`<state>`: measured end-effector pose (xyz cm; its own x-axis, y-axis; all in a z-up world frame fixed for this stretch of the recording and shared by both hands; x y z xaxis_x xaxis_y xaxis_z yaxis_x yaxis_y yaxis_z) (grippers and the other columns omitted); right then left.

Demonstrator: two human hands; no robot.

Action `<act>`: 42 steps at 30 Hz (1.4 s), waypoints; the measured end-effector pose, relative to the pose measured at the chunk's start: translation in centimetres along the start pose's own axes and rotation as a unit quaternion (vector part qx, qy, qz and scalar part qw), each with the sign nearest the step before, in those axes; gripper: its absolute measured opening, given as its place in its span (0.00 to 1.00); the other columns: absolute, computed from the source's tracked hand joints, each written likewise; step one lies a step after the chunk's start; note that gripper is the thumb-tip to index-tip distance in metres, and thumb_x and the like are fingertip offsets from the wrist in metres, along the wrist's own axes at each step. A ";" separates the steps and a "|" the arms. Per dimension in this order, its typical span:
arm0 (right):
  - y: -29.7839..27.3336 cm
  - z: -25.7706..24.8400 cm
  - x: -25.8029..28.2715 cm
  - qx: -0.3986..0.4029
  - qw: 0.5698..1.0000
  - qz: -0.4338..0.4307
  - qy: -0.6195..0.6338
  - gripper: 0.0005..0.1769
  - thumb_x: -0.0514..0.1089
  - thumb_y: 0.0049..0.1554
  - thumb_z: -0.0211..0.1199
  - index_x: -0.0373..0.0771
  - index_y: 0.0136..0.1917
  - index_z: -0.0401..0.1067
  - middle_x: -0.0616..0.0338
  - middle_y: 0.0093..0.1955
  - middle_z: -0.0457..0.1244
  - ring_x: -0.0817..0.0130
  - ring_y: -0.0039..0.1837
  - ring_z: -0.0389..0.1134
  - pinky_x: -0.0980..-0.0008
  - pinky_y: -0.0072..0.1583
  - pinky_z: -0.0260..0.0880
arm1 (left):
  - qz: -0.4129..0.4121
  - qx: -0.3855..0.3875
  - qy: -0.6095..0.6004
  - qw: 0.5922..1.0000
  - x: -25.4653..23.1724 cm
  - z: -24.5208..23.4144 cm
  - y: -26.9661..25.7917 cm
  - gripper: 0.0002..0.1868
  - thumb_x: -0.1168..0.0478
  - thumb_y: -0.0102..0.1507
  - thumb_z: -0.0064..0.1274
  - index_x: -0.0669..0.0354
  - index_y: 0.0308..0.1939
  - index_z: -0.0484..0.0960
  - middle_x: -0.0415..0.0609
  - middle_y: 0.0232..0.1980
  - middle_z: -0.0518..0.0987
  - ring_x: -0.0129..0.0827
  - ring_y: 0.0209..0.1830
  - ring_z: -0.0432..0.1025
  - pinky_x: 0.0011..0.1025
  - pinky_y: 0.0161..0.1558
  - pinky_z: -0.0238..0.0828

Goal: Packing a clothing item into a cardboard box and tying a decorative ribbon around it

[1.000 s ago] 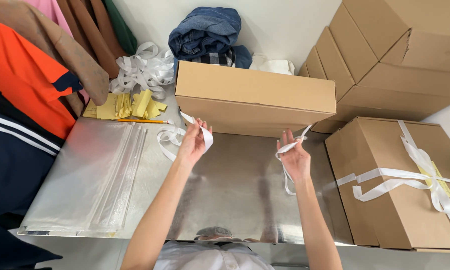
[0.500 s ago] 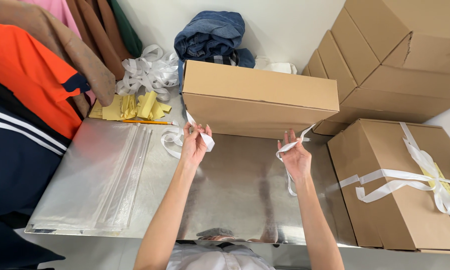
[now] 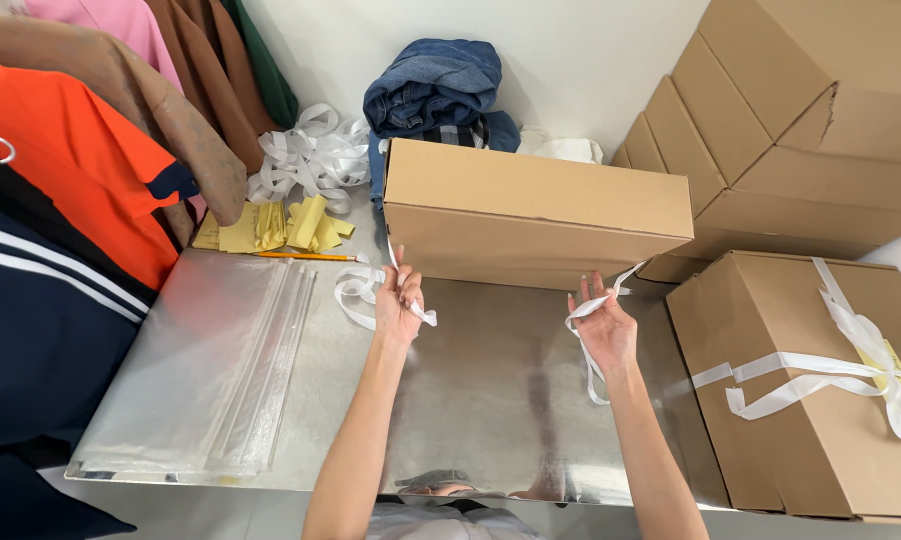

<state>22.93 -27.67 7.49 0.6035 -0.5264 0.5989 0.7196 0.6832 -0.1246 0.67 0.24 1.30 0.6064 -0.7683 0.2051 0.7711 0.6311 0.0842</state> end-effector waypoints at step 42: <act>0.7 1.7 -1.3 -0.095 0.958 -0.048 -0.266 0.16 0.48 0.61 0.67 0.39 0.59 0.74 0.69 0.63 0.59 0.76 0.65 0.59 0.59 0.72 0.52 | -0.047 -0.140 0.552 0.821 9.9 4.6 -1.3 0.15 0.58 0.61 0.66 0.61 0.48 0.86 0.52 0.44 0.86 0.31 0.44 0.82 0.24 0.47 0.79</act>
<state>22.06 -25.60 8.00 0.3072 -0.2150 0.9270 0.8433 0.5129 -0.1605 4.77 -7.68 7.73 0.2290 -0.5388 -0.8107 0.7455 0.6326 -0.2098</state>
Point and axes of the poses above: each hand's wrist, its own y-axis towards the middle knuckle, its own z-axis out of the palm, x = y × z, the point moved 2 cm from there along y, towards the middle knuckle
